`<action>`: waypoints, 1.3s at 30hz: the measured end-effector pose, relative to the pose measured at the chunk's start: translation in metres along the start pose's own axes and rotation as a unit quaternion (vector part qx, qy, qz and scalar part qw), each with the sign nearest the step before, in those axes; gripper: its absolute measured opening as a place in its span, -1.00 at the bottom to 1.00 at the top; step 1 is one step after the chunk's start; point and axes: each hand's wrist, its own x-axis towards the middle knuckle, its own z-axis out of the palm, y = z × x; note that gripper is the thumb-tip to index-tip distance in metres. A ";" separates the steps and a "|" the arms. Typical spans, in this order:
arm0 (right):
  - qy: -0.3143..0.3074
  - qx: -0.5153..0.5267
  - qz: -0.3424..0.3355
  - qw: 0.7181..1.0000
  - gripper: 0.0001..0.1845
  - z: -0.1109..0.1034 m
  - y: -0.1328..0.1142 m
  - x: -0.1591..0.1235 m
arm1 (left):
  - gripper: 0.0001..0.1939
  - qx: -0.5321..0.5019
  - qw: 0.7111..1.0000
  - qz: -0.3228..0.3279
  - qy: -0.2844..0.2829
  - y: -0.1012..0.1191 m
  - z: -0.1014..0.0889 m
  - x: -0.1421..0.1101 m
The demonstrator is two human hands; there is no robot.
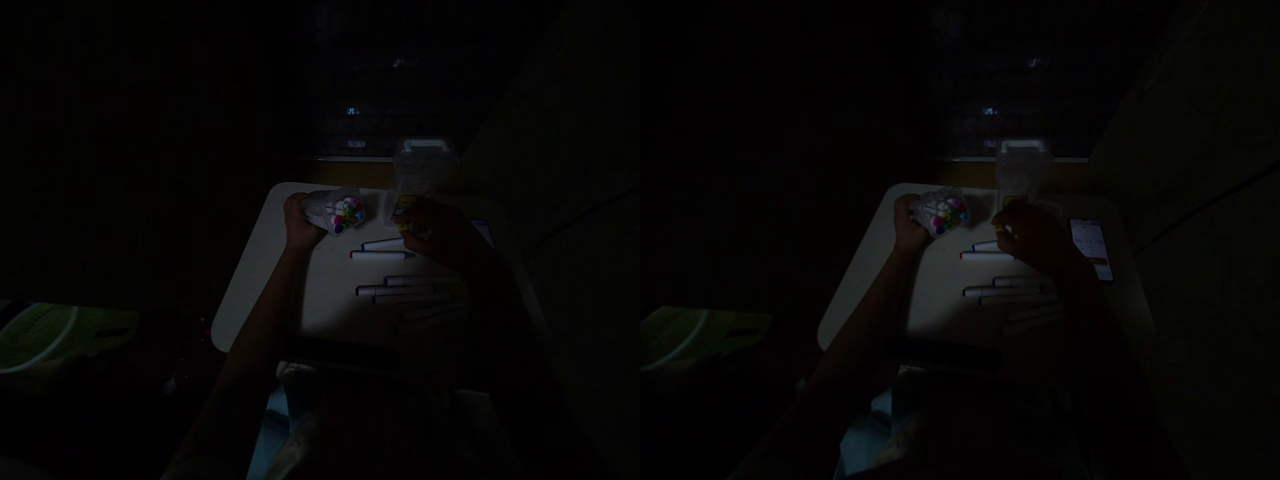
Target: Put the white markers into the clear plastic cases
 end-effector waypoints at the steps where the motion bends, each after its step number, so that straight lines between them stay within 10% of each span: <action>1: 0.004 -0.001 -0.003 1.000 -0.72 0.000 0.000 0.000 | -0.27 0.002 1.000 -0.002 -0.003 0.000 0.000 0.000; 39: 0.102 0.070 -0.059 0.991 -0.82 0.003 0.006 -0.004 | -0.49 0.019 0.999 0.024 0.034 -0.001 0.001 0.000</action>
